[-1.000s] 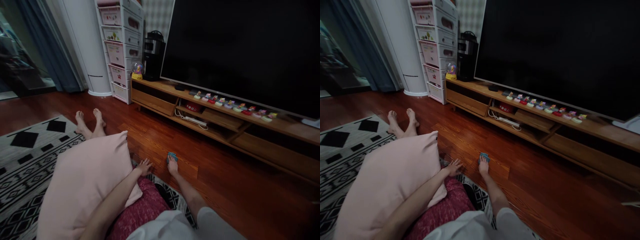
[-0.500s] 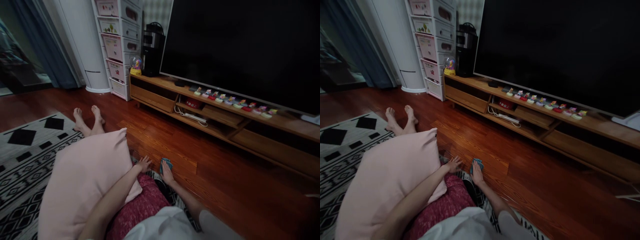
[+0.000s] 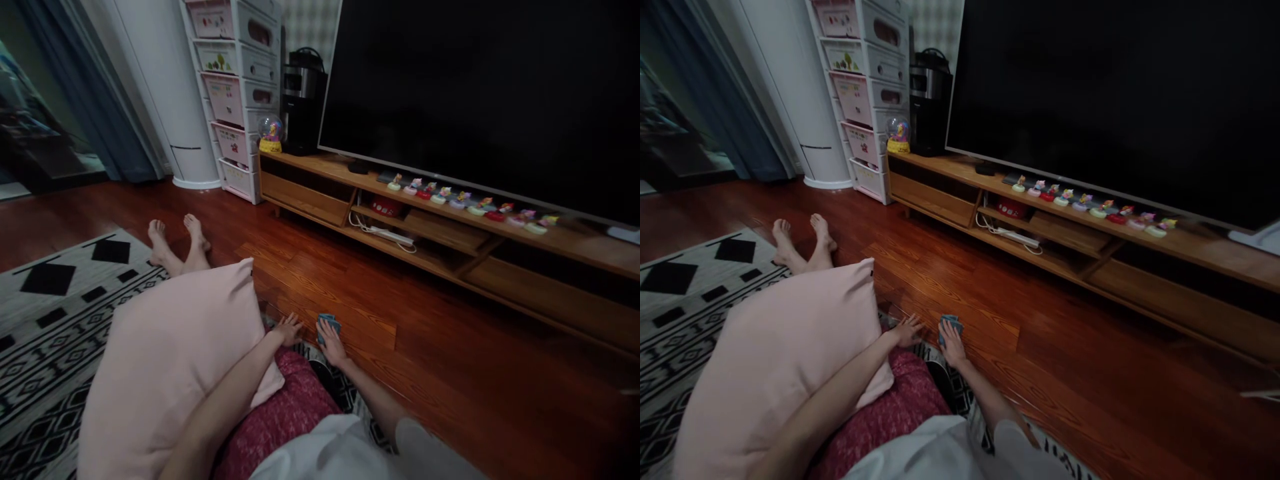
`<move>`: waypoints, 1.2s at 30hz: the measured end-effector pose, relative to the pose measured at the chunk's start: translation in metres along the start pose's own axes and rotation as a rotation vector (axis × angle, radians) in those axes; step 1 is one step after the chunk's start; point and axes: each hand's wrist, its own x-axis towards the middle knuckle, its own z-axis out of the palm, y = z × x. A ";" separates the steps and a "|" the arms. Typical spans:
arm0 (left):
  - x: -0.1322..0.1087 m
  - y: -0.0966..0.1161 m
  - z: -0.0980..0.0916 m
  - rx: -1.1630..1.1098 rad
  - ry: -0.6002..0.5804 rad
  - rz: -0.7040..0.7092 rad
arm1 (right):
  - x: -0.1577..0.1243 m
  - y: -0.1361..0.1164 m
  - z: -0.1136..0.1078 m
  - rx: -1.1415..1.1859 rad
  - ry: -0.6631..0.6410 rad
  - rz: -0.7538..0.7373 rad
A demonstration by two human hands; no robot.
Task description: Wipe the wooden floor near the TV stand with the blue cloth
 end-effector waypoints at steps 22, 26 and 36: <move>-0.002 0.000 0.000 0.003 -0.025 -0.014 | 0.003 0.029 -0.010 -0.016 0.109 0.116; 0.000 -0.003 0.003 -0.026 -0.021 0.011 | -0.064 0.035 0.002 0.038 0.066 -0.037; -0.005 -0.001 0.001 0.008 -0.010 -0.004 | -0.005 0.055 -0.028 -0.015 0.203 0.309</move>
